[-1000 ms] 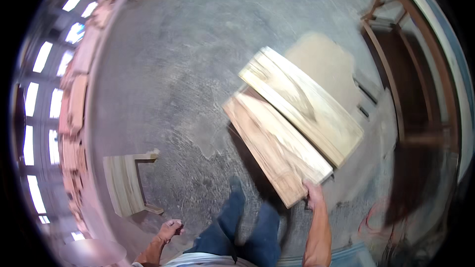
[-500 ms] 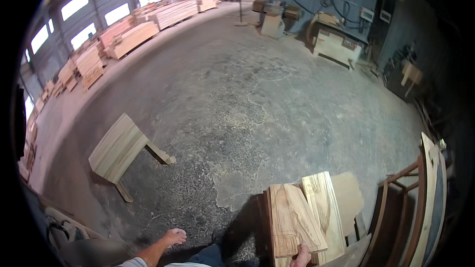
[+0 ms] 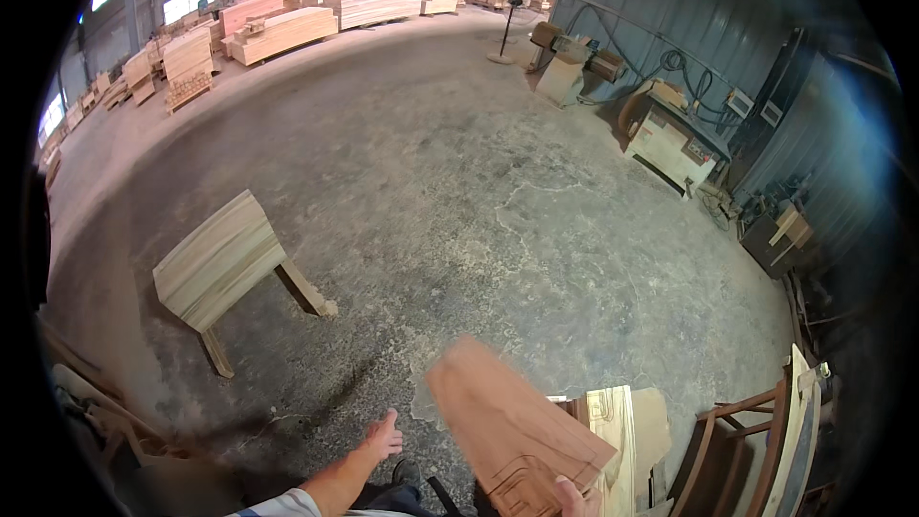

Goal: The person uses a belt sander to smooth the edges and surfaces of rectangular wooden panels. They handle the wood by hand, feeding it through the machine and flipping it to sand different sides. The person stacks the finished pieces on a nearby wooden stand.

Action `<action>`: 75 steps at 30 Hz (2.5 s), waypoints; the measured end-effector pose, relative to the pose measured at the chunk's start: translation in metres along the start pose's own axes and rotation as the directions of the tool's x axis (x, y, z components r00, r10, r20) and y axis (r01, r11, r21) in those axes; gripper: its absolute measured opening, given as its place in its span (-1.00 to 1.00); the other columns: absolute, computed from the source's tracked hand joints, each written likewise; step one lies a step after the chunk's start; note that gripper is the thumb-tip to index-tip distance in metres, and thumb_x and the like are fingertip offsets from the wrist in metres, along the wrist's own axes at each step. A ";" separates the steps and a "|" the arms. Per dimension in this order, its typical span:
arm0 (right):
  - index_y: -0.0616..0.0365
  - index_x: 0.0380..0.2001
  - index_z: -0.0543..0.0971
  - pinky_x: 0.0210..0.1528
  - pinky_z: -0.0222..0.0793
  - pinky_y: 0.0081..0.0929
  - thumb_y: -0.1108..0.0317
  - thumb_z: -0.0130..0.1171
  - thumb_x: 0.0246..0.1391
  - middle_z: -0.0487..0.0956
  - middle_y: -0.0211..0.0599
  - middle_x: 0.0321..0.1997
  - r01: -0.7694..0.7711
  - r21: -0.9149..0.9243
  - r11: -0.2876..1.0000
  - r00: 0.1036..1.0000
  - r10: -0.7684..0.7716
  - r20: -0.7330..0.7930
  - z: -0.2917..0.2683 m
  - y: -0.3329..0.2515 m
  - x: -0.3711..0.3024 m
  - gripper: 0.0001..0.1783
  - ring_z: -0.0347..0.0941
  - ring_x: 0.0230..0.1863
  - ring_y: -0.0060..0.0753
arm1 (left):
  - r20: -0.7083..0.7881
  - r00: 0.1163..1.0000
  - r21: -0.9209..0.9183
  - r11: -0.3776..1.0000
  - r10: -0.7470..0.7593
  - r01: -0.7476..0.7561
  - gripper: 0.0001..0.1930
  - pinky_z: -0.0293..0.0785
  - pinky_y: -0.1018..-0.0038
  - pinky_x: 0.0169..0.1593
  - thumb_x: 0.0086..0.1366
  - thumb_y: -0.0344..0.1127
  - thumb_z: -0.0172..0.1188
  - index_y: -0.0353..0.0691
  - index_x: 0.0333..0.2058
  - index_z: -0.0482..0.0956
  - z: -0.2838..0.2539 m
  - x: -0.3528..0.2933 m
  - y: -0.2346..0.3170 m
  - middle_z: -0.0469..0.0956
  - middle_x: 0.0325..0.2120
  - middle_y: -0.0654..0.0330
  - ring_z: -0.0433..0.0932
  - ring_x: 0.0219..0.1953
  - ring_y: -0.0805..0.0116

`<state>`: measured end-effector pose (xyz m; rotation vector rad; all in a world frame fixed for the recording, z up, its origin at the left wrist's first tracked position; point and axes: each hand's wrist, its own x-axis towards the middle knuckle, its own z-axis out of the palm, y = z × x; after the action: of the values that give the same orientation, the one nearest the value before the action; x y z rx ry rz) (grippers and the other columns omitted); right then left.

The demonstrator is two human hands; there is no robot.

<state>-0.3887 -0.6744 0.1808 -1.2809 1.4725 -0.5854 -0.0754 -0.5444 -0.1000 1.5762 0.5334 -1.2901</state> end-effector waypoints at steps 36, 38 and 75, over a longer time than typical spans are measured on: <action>0.34 -0.44 0.37 -0.37 0.24 -0.40 -0.23 -0.21 0.15 0.38 -0.23 -0.46 0.560 0.358 0.747 0.551 -0.658 0.512 0.228 -0.068 0.199 -0.32 0.26 -0.43 -0.44 | -0.814 0.474 -0.575 -0.350 0.336 -0.739 -0.31 0.28 0.20 0.12 0.25 0.33 -0.43 -0.02 0.14 0.24 -0.093 -0.198 0.066 0.32 0.09 0.27 0.32 0.11 0.25; 0.27 -0.55 0.32 -0.44 0.17 -0.48 -0.21 -0.29 0.17 0.33 -0.33 -0.55 0.524 0.298 0.798 0.522 -0.578 0.627 0.242 -0.075 0.200 -0.34 0.17 -0.53 -0.51 | -0.836 0.439 -0.542 -0.377 0.328 -0.751 -0.33 0.26 0.21 0.14 0.27 0.30 -0.41 -0.04 0.15 0.22 -0.103 -0.206 0.062 0.32 0.09 0.25 0.31 0.11 0.24; 0.24 -0.22 0.43 -0.06 0.28 -0.50 -0.04 -0.16 0.20 0.49 -0.27 -0.28 0.207 0.506 0.837 -0.222 -0.464 0.858 0.559 -0.117 -0.050 -0.51 0.42 -0.20 -0.43 | -0.953 -0.162 -0.056 -0.670 0.258 -0.741 -0.44 0.33 0.26 -0.15 0.14 0.27 -0.04 -0.15 -0.23 0.46 -0.276 -0.260 -0.101 0.48 -0.37 0.25 0.45 -0.42 0.25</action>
<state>0.1591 -0.5193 0.1163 -1.3761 -0.3732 0.0977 -0.1142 -0.1977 0.0798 0.4768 0.0044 0.9277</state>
